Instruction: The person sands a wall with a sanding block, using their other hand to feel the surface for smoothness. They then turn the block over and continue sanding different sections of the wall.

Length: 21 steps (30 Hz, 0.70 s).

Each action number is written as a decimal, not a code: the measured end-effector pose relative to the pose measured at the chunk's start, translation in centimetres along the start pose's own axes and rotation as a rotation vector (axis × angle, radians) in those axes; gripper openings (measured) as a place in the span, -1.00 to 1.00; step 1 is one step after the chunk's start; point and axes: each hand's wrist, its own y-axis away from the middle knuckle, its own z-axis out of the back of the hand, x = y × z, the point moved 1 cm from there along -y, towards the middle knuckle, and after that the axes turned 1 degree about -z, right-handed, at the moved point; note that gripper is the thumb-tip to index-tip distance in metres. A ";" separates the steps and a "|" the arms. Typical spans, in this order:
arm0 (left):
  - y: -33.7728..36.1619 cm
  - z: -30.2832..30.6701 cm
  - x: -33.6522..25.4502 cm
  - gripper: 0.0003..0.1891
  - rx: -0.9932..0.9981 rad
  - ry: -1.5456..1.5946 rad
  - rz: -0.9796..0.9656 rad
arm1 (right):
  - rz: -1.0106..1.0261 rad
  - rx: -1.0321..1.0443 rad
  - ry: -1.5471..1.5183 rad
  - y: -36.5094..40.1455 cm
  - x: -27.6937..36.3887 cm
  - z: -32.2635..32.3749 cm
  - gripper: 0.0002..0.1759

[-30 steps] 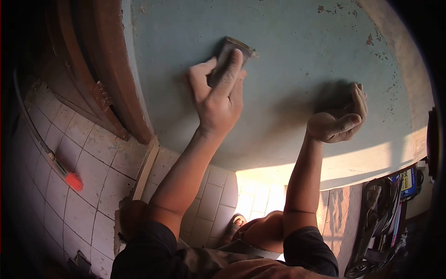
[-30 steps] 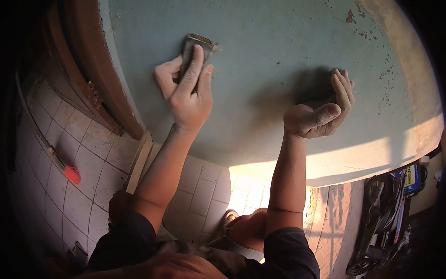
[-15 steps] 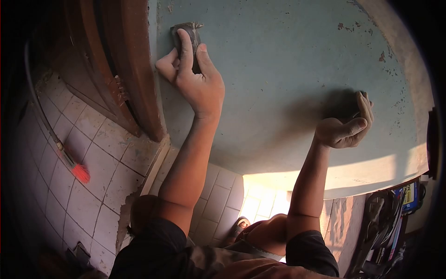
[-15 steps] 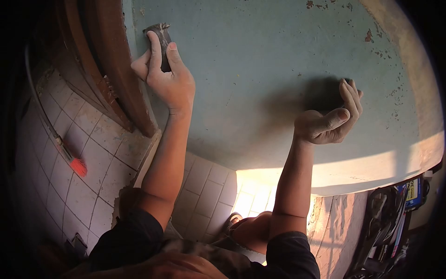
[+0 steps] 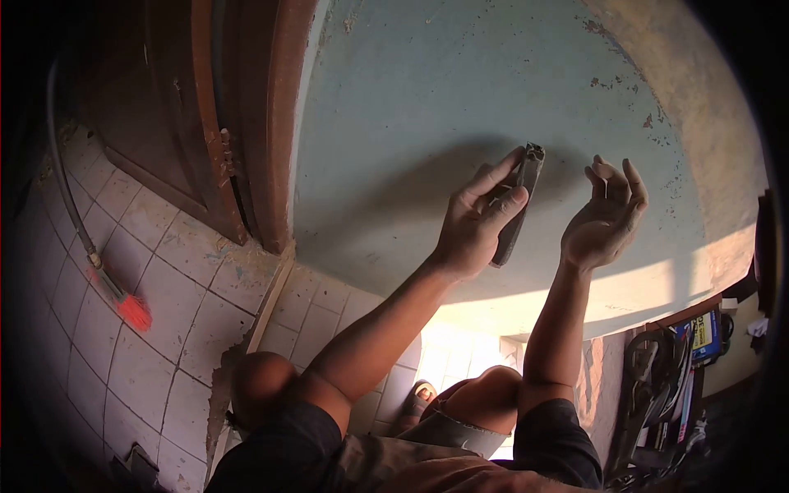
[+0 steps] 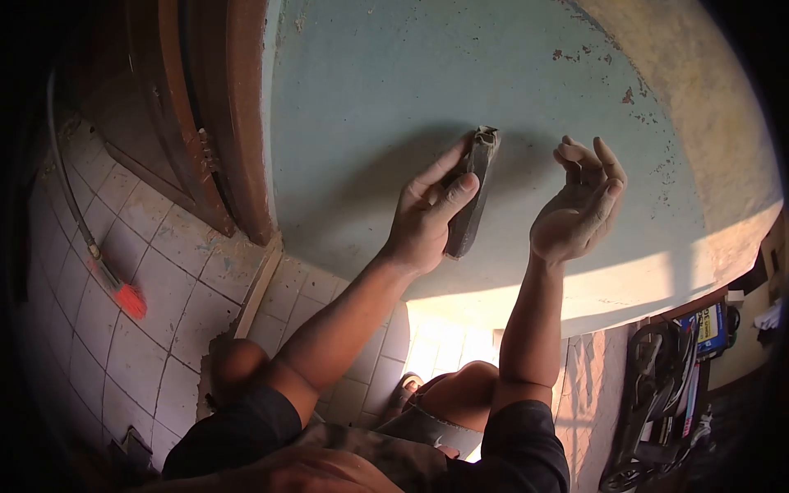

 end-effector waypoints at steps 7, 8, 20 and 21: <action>0.2 0.2 -3.9 -0.43 0.088 0.372 0.226 | -0.679 0.394 -0.249 3.4 3.1 -7.2 -0.32; 0.1 0.8 -3.8 -0.46 0.125 0.402 0.210 | -0.670 0.409 -0.257 3.6 3.6 -8.0 -0.32; -5.4 4.9 -13.2 -0.72 -0.510 -1.045 -1.090 | 0.851 0.158 0.628 -7.9 7.5 -16.8 -0.62; -6.9 5.6 -14.5 -0.82 -0.583 -1.091 -1.246 | 0.900 0.172 0.718 -9.4 7.2 -18.4 -0.65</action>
